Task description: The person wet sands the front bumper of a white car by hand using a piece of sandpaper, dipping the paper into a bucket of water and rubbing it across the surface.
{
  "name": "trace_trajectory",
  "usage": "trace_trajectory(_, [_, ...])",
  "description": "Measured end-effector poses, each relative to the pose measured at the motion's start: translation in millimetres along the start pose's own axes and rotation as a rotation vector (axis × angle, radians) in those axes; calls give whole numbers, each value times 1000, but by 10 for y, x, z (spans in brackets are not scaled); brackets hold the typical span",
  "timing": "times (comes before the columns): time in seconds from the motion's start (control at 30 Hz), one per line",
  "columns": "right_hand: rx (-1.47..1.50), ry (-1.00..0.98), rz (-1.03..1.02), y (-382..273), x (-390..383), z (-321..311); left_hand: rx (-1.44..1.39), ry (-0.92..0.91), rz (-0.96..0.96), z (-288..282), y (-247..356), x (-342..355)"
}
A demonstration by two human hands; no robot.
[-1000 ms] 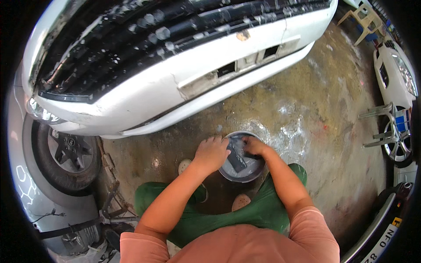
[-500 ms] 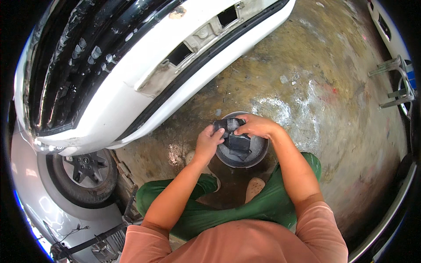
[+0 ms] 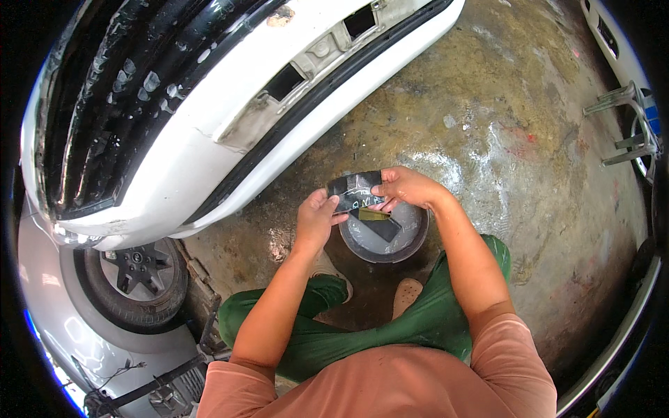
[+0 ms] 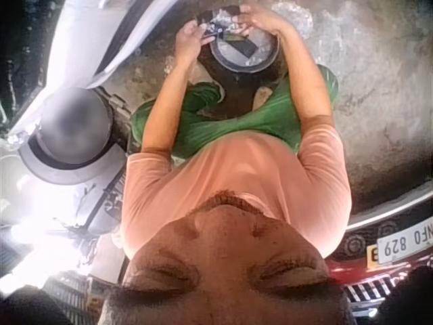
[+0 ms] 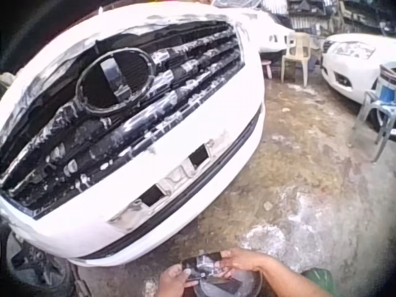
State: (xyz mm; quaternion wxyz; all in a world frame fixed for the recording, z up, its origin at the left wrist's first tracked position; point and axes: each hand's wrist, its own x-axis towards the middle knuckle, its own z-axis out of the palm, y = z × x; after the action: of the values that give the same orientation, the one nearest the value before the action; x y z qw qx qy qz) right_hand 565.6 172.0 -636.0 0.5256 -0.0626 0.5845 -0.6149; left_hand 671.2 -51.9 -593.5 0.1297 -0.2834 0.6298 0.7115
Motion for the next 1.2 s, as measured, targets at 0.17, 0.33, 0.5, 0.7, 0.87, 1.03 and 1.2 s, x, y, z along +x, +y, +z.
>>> trace_trajectory(0.17, [-26, 28, 20, -18, 34, 52, -4, 13, -3, -10, 14, -8])
trace_trajectory(0.33, [-244, 314, -34, 335, 187, -78, 36, 68, 46, -29, -34, 68])
trace_trajectory(0.5, [-670, 412, -73, 206, 134, -90, 43, 85, 120, -15, -3, 42])
trace_trajectory(0.7, [-971, 259, 111, 181, 107, 67, 55, 69, 145, 28, 79, 3])
trace_trajectory(0.87, [-1032, 272, 194, 521, 346, 134, 2, 57, 162, 60, 103, -4])
trace_trajectory(1.03, [-831, 456, 378, 1002, 721, -58, 51, 34, 141, 173, 163, -55])
trace_trajectory(1.2, [-923, 235, 510, 1303, 949, -42, 76, 33, 148, 155, 111, -95])
